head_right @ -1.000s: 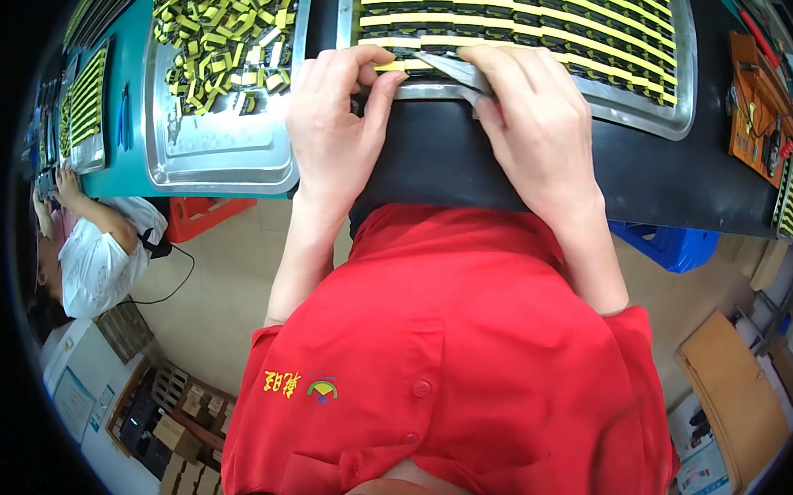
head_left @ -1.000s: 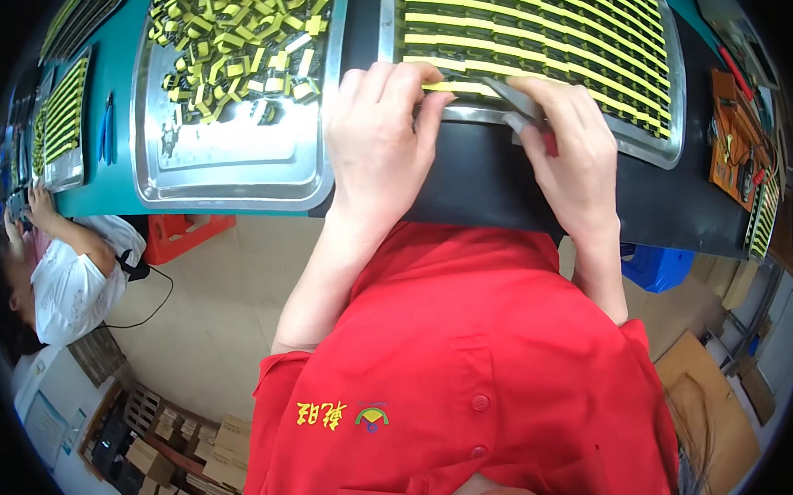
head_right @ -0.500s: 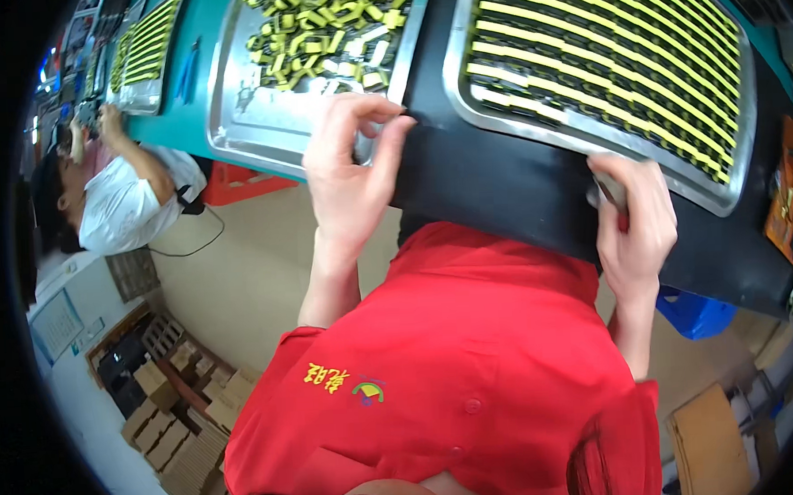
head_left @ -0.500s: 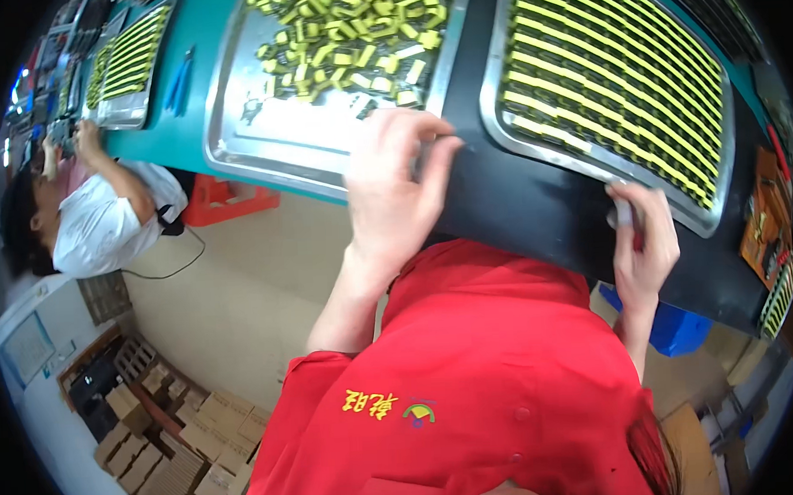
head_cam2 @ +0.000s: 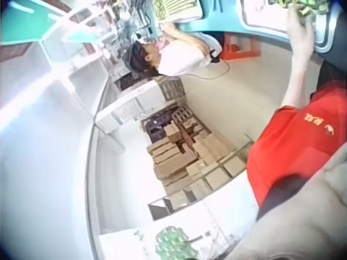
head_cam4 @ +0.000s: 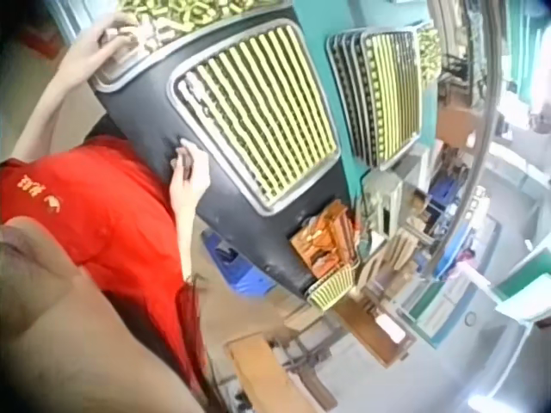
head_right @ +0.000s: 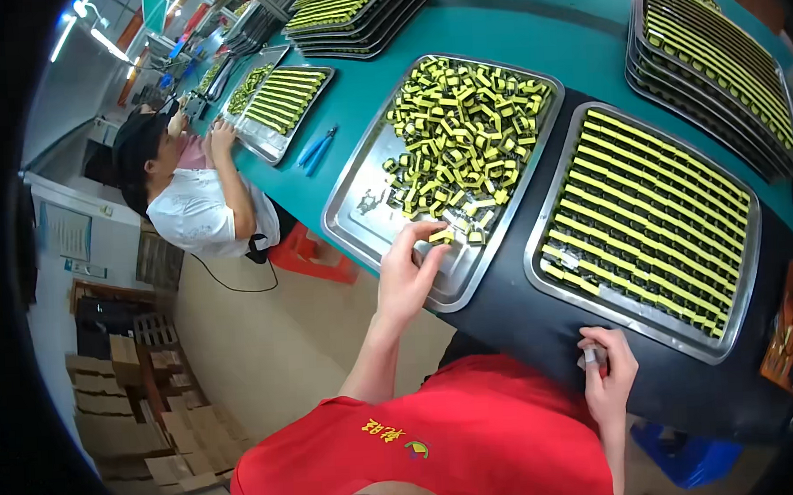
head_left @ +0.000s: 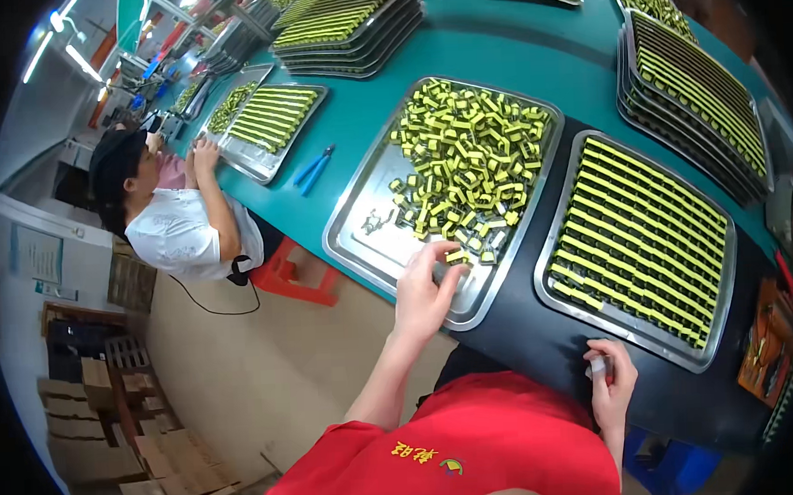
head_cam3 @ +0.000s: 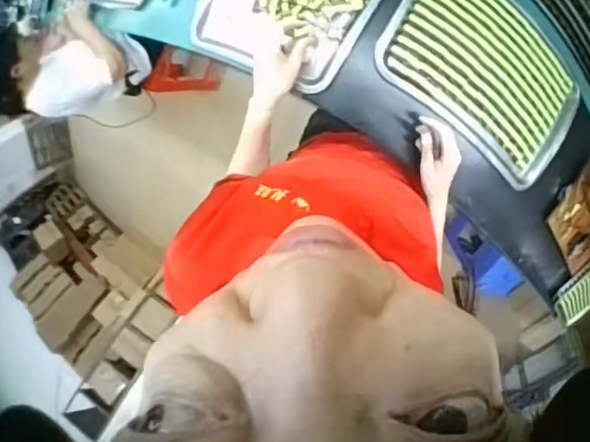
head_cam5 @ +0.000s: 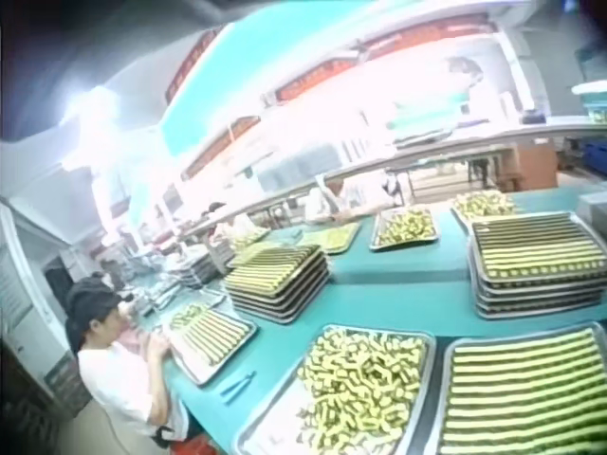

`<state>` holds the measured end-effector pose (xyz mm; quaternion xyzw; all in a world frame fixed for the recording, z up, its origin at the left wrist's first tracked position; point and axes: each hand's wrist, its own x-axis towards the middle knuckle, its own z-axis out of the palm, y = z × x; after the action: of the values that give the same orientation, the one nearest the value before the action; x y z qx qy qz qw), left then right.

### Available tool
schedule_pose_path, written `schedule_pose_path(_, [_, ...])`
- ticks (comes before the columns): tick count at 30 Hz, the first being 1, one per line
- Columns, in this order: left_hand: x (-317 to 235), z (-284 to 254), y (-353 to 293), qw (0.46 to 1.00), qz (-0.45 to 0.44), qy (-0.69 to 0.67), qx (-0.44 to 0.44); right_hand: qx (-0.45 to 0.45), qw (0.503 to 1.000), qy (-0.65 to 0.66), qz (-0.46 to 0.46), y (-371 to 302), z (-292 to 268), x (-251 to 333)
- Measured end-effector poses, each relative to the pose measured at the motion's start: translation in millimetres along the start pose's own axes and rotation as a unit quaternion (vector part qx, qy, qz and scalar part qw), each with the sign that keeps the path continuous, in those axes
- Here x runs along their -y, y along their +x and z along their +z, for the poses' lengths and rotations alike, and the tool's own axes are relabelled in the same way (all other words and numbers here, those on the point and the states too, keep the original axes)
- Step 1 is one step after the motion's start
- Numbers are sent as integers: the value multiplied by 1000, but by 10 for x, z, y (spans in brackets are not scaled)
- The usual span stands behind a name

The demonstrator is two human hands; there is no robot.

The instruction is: Assembling small electronic components, such as transformers, by hand and using assembly tools at a factory workbench.

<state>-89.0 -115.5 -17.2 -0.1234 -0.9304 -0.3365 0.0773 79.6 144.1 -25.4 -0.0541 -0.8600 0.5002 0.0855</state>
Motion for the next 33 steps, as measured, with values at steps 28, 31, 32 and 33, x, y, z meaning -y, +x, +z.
schedule_pose_path(28, [-333, 40, -81, 826, -60, -548, 117, -45, 995, 80, 36, 76, 81, -58])
schedule_pose_path(31, [-354, -10, -193, 844, -53, -528, 79, 18, 982, 147, 116, -7, 33, -96])
schedule_pose_path(32, [-376, -58, -241, 867, -69, -487, 81, 3, 983, 157, 96, -17, 73, -118])
schedule_pose_path(33, [-392, -29, -279, 873, -43, -484, 29, 4, 986, 143, 80, -22, 59, -112])
